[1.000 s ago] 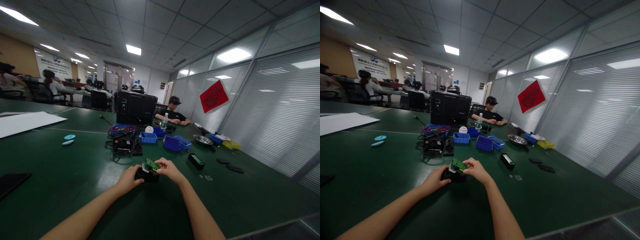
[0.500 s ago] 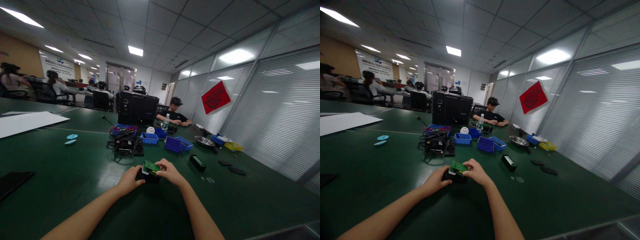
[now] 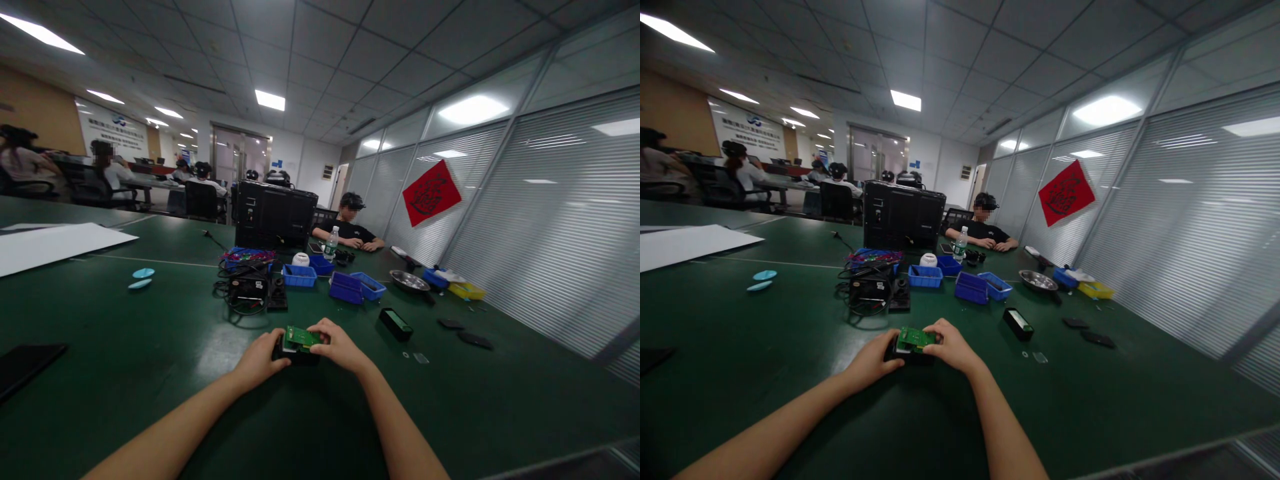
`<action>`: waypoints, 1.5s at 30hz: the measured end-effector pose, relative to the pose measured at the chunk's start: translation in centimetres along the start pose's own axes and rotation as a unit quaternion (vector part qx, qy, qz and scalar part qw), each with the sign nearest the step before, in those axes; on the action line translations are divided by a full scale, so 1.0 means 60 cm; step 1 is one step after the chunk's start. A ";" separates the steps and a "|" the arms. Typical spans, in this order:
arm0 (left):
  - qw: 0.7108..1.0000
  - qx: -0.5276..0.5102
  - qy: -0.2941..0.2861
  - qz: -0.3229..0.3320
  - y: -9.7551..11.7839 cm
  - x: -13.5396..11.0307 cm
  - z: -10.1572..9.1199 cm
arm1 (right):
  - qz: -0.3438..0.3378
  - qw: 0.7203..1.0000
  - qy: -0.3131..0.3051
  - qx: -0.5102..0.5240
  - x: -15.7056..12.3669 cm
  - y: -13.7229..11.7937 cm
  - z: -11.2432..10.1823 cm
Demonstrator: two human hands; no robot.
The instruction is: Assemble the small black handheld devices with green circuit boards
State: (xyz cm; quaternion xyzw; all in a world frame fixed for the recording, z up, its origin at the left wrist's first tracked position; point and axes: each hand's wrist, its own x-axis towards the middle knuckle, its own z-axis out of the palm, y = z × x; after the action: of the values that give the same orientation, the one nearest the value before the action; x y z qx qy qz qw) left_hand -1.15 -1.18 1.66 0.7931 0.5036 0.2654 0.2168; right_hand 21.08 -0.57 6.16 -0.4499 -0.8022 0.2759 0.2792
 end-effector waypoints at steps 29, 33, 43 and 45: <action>0.996 -0.024 0.067 0.044 -0.007 0.000 0.006 | 0.010 0.998 0.029 -0.056 0.002 0.015 0.009; 0.994 0.017 0.107 0.018 -0.004 0.000 0.000 | 0.017 0.998 0.033 -0.050 0.004 0.016 0.009; 0.997 0.029 0.010 0.064 -0.003 -0.003 0.000 | 0.022 0.996 0.035 -0.076 0.008 0.021 0.016; 0.996 0.034 -0.013 0.078 -0.002 -0.004 0.000 | 0.034 0.995 0.049 -0.086 0.010 0.028 0.016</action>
State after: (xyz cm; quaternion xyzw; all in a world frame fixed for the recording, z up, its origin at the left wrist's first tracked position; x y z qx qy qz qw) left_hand -1.30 -1.35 1.53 0.8400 0.4463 0.2540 0.1750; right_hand 21.07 0.50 4.45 -0.5119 -0.7926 0.1928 0.2695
